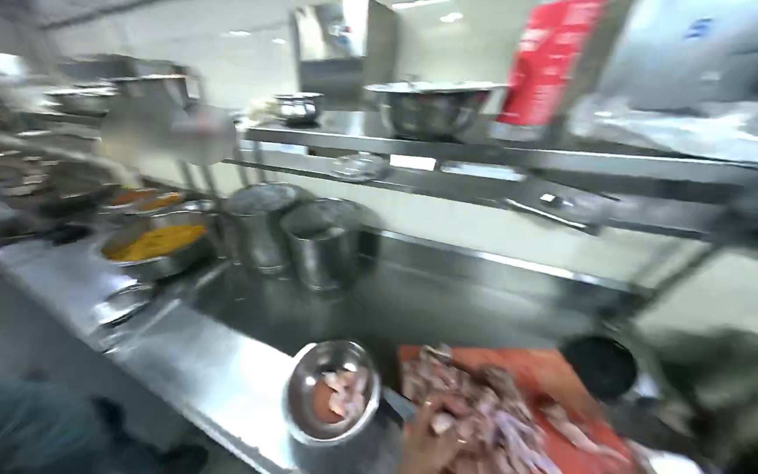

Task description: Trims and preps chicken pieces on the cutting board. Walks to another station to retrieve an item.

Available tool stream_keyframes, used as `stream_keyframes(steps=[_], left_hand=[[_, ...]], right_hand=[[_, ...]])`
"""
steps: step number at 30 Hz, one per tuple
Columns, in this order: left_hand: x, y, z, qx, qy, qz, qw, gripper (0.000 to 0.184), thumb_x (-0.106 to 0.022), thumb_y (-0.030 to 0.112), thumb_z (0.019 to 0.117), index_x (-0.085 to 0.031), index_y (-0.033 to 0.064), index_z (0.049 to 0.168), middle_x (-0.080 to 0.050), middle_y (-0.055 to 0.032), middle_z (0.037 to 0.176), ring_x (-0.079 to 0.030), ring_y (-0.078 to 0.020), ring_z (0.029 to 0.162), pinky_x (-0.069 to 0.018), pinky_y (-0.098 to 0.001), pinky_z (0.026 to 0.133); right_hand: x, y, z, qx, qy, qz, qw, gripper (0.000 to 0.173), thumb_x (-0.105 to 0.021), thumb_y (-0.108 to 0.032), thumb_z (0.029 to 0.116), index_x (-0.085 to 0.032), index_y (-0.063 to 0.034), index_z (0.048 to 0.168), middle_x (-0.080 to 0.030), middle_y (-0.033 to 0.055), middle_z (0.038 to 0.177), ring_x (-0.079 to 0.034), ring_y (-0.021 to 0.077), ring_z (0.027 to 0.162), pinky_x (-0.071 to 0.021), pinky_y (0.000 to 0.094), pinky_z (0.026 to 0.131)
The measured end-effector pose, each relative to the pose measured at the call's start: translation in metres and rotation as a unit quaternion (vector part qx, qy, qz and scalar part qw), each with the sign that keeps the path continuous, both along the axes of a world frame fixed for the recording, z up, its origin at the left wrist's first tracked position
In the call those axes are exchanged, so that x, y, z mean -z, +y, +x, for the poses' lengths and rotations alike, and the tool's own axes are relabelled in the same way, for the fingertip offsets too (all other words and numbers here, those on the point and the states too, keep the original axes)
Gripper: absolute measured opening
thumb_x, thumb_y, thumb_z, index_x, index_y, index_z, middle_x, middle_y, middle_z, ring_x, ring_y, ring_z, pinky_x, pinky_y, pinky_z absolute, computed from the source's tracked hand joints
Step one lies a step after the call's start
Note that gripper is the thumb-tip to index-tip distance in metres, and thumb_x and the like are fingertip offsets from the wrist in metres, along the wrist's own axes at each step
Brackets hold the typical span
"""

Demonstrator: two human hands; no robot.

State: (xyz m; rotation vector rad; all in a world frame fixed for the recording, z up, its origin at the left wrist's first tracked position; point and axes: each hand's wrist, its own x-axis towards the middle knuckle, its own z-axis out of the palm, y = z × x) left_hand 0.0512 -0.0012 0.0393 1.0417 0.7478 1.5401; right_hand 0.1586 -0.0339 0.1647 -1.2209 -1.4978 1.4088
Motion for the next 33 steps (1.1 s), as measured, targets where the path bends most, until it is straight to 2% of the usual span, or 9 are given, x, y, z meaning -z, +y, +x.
stream_keyframes(steps=[3, 5, 8, 13, 19, 21, 25, 27, 33], left_hand=[[0.000, -0.001, -0.007, 0.114, -0.013, -0.043, 0.992, 0.058, -0.076, 0.046, 0.0861, -0.058, 0.0061, 0.124, -0.068, 0.0000, 0.106, -0.065, -0.0088, 0.095, -0.0562, -0.0307, 0.086], [-0.007, -0.005, -0.007, 0.126, 0.001, -0.072, 0.989, 0.056, -0.076, 0.044, 0.0865, -0.058, 0.0058, 0.123, -0.066, 0.0006, 0.105, -0.064, -0.0079, 0.093, -0.0560, -0.0289, 0.084], [-0.011, -0.009, -0.004, 0.115, 0.029, -0.079, 0.990, 0.050, -0.074, 0.044, 0.0879, -0.060, 0.0062, 0.116, -0.065, 0.0020, 0.103, -0.063, -0.0056, 0.093, -0.0553, -0.0270, 0.084], [-0.009, -0.017, -0.002, 0.095, 0.037, -0.036, 0.994, 0.025, -0.069, 0.029, 0.0925, -0.061, 0.0088, 0.105, -0.063, 0.0079, 0.088, -0.061, -0.0006, 0.080, -0.0537, -0.0215, 0.074], [-0.013, -0.019, 0.003, -0.028, 0.146, -0.010, 0.989, 0.009, -0.062, 0.009, 0.0911, -0.063, 0.0031, 0.098, -0.064, -0.0027, 0.095, -0.062, -0.0075, 0.086, -0.0548, -0.0260, 0.079], [-0.010, -0.019, 0.000, -0.025, 0.172, -0.043, 0.984, 0.011, -0.064, 0.011, 0.0896, -0.065, 0.0048, 0.099, -0.064, -0.0027, 0.096, -0.063, -0.0088, 0.087, -0.0557, -0.0274, 0.079], [-0.003, -0.019, -0.012, 0.115, 0.124, -0.235, 0.957, 0.026, -0.062, 0.032, 0.0941, -0.064, 0.0095, 0.107, -0.062, 0.0019, 0.079, -0.059, -0.0077, 0.066, -0.0514, -0.0266, 0.059], [0.003, -0.022, -0.010, 0.126, 0.071, -0.288, 0.947, 0.032, -0.063, 0.037, 0.0953, -0.062, 0.0095, 0.110, -0.063, -0.0018, 0.081, -0.062, -0.0115, 0.071, -0.0542, -0.0299, 0.063], [0.017, -0.024, -0.004, 0.042, 0.066, -0.233, 0.969, 0.025, -0.067, 0.022, 0.0908, -0.055, 0.0064, 0.106, -0.060, -0.0023, 0.087, -0.061, -0.0107, 0.076, -0.0540, -0.0276, 0.067]], right_hand=[[0.047, 0.001, 0.011, -0.022, 0.092, 0.119, 0.988, 0.032, -0.037, -0.006, 0.1036, -0.058, 0.0162, 0.113, -0.067, 0.0073, 0.094, -0.063, -0.0005, 0.083, -0.0556, 0.0203, 0.081], [0.047, 0.001, 0.017, -0.045, 0.025, 0.124, 0.991, 0.032, -0.038, -0.007, 0.1044, -0.059, 0.0151, 0.115, -0.067, 0.0123, 0.096, -0.065, 0.0062, 0.087, -0.0555, 0.0251, 0.086], [0.049, -0.003, 0.023, -0.047, -0.081, 0.153, 0.984, 0.030, -0.042, -0.008, 0.1020, -0.062, 0.0138, 0.109, -0.066, 0.0199, 0.087, -0.067, 0.0228, 0.082, -0.0561, 0.0390, 0.079], [0.055, -0.014, 0.021, -0.006, -0.198, 0.165, 0.966, 0.030, -0.051, -0.010, 0.0971, -0.063, 0.0149, 0.109, -0.069, 0.0250, 0.085, -0.071, 0.0366, 0.082, -0.0573, 0.0527, 0.075], [0.082, -0.008, 0.019, 0.048, -0.300, 0.192, 0.933, 0.031, -0.050, -0.020, 0.0994, -0.067, 0.0054, 0.104, -0.069, 0.0179, 0.075, -0.072, 0.0357, 0.070, -0.0571, 0.0559, 0.063], [0.089, -0.008, 0.018, 0.058, -0.337, 0.211, 0.916, 0.030, -0.052, -0.021, 0.0987, -0.068, 0.0038, 0.102, -0.068, 0.0162, 0.071, -0.071, 0.0349, 0.065, -0.0571, 0.0549, 0.058], [0.098, -0.007, 0.018, 0.013, -0.405, 0.211, 0.890, 0.033, -0.057, -0.027, 0.0963, -0.068, 0.0025, 0.106, -0.069, 0.0158, 0.072, -0.072, 0.0355, 0.066, -0.0577, 0.0542, 0.058], [0.106, -0.009, 0.013, 0.002, -0.415, 0.219, 0.883, 0.031, -0.055, -0.027, 0.0964, -0.068, 0.0009, 0.101, -0.068, 0.0145, 0.070, -0.072, 0.0337, 0.065, -0.0576, 0.0526, 0.056], [0.121, -0.015, 0.008, 0.010, -0.431, 0.214, 0.876, 0.031, -0.051, -0.027, 0.0972, -0.069, -0.0018, 0.091, -0.067, 0.0129, 0.067, -0.072, 0.0322, 0.063, -0.0568, 0.0510, 0.054]])
